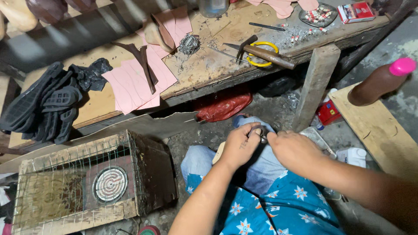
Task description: The person is repairing a brown shoe by hand. They use pliers to pull and adjust the shoe's upper material and a hammer to tap the edges, working on the shoe while sitting on the floor.
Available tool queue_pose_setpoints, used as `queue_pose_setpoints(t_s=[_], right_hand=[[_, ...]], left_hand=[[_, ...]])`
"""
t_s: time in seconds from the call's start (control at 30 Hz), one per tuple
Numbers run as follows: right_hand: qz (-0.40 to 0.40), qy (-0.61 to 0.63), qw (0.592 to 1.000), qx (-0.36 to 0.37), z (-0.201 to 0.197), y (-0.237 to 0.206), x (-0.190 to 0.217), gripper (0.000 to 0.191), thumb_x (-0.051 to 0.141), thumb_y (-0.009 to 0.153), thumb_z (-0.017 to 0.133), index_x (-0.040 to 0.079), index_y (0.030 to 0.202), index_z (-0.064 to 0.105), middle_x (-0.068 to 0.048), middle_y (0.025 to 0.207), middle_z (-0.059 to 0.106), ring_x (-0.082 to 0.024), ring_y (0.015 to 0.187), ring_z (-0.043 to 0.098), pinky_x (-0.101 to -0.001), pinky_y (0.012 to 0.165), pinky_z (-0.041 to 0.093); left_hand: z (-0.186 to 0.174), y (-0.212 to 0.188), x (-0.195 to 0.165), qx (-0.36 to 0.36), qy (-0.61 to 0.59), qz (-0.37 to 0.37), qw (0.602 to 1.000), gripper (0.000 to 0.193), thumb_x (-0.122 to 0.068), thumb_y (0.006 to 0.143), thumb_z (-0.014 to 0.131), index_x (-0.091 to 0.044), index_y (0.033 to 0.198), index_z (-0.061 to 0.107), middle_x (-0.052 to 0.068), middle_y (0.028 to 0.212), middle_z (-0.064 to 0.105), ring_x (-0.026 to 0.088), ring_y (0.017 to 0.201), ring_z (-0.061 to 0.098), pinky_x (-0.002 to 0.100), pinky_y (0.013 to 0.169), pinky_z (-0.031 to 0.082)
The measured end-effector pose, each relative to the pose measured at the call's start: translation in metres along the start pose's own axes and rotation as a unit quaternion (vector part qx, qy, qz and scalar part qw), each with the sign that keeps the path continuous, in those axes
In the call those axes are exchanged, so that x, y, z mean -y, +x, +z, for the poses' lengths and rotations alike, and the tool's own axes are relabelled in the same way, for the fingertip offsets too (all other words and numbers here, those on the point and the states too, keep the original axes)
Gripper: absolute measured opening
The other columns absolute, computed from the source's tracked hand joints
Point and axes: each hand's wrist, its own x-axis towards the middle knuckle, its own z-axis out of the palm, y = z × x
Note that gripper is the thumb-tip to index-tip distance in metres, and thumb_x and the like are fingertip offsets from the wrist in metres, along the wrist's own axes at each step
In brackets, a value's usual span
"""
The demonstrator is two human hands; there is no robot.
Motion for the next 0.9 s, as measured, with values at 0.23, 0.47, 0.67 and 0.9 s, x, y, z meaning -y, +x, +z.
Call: queue_pose_setpoints(t_s=[0.23, 0.47, 0.67, 0.9], right_hand=[[-0.081, 0.312, 0.931, 0.170, 0.004, 0.034, -0.057, 0.033, 0.033, 0.088, 0.069, 0.005, 0.107, 0.065, -0.011, 0.093, 0.075, -0.030, 0.089, 0.070, -0.0439, 0.080, 0.054], [-0.063, 0.364, 0.863, 0.345, -0.012, 0.056, -0.067, 0.034, 0.034, 0.092, 0.069, 0.000, 0.094, 0.066, -0.017, 0.083, 0.073, -0.029, 0.076, 0.069, -0.0448, 0.073, 0.058], [-0.028, 0.033, 0.991, 0.126, -0.025, 0.028, -0.030, 0.037, 0.039, 0.089, 0.065, 0.006, 0.106, 0.059, -0.022, 0.084, 0.071, -0.045, 0.085, 0.068, -0.0557, 0.075, 0.053], [0.011, -0.054, 0.998, 0.014, -0.016, 0.014, 0.008, 0.014, 0.014, 0.092, 0.052, 0.001, 0.096, 0.056, -0.021, 0.082, 0.071, -0.037, 0.082, 0.073, -0.0470, 0.071, 0.059]], left_hand=[[0.000, -0.008, -0.007, -0.054, 0.098, 0.061, 0.992, 0.031, -0.022, 0.094, 0.059, -0.001, 0.114, 0.071, 0.022, 0.106, 0.074, 0.036, 0.098, 0.074, 0.040, 0.088, 0.057], [-0.003, -0.012, -0.008, -0.049, 0.135, 0.088, 0.986, 0.032, -0.023, 0.094, 0.057, -0.003, 0.116, 0.070, 0.022, 0.106, 0.074, 0.039, 0.099, 0.072, 0.042, 0.089, 0.057], [-0.006, -0.009, 0.000, -0.025, 0.101, 0.083, 0.991, 0.032, -0.022, 0.096, 0.056, -0.003, 0.117, 0.070, 0.021, 0.106, 0.074, 0.038, 0.100, 0.072, 0.041, 0.089, 0.057], [-0.006, 0.001, 0.018, 0.017, -0.100, -0.011, 0.995, 0.033, -0.021, 0.100, 0.059, 0.004, 0.119, 0.069, 0.011, 0.105, 0.075, 0.014, 0.097, 0.066, 0.030, 0.089, 0.053]])
